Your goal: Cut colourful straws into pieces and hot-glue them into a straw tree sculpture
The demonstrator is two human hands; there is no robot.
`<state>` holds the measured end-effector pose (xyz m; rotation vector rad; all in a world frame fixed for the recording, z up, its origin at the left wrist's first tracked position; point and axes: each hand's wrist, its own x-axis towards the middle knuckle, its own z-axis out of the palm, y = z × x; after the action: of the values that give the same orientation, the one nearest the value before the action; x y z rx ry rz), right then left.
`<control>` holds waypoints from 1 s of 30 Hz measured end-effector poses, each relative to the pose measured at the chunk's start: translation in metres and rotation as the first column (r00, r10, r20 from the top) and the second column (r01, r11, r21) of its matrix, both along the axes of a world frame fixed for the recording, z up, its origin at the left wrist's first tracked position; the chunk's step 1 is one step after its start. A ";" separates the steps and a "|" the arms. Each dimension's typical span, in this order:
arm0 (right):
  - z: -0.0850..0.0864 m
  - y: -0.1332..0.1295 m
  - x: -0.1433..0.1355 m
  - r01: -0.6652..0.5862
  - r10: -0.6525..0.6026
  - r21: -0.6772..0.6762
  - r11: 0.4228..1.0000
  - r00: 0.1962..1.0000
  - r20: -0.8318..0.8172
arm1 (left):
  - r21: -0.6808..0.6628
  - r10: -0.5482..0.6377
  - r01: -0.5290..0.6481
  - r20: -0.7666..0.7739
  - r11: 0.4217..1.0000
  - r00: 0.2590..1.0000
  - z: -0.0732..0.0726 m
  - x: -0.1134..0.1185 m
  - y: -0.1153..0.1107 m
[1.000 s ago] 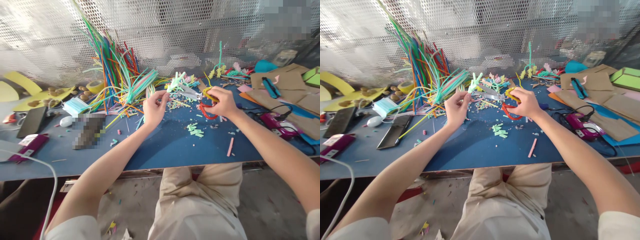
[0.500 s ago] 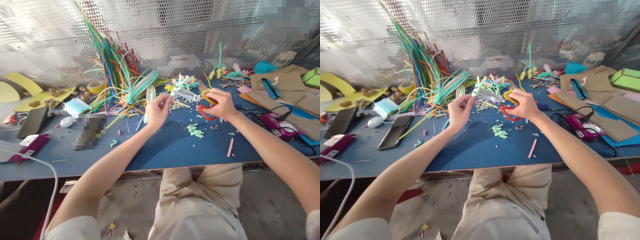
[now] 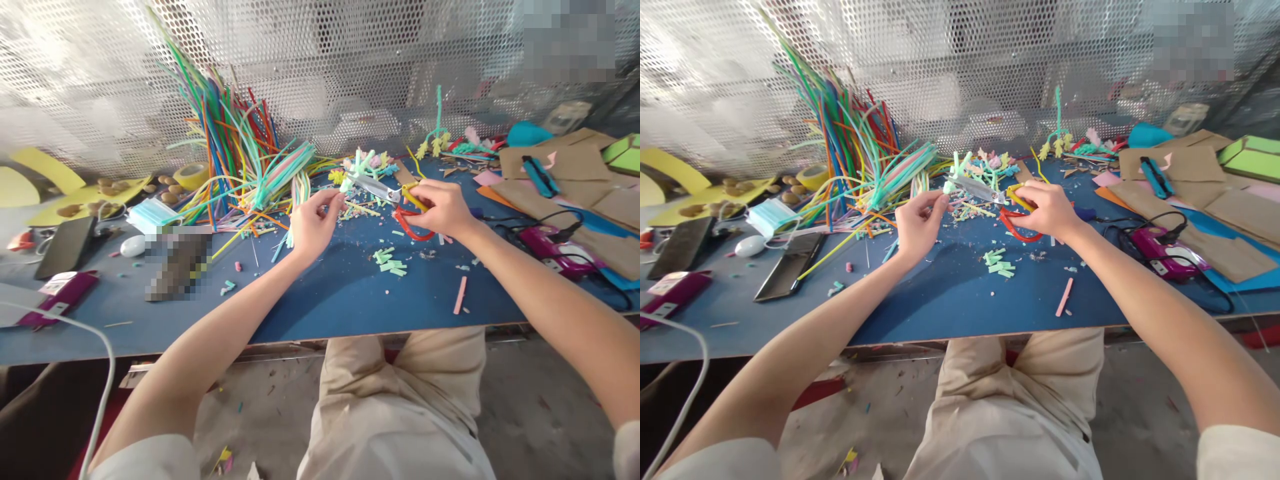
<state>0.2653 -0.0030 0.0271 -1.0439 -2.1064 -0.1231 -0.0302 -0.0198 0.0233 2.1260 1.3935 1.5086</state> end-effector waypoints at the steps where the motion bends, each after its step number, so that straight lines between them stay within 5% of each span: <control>1: 0.001 0.000 0.000 0.001 -0.001 0.003 1.000 1.000 0.011 | 0.000 0.004 -0.004 -0.006 1.000 1.000 0.000 0.000 0.000; 19: 0.003 -0.002 0.004 -0.072 0.067 0.052 0.996 0.994 0.090 | 0.007 -0.020 0.019 0.087 1.000 0.996 0.001 0.000 0.003; 27: -0.004 -0.003 0.003 0.073 -0.068 0.014 0.997 0.968 -0.240 | 0.046 -0.013 0.011 0.038 0.999 0.999 0.004 -0.004 0.004; 30: -0.006 -0.005 -0.006 0.016 -0.032 -0.041 0.999 0.903 -0.429 | 0.081 0.008 -0.005 -0.036 0.997 0.999 0.006 -0.004 0.000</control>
<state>0.2591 -0.0078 0.0211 -1.0114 -1.6987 0.1269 -0.0341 -0.0201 0.0294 2.2091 1.3747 1.5612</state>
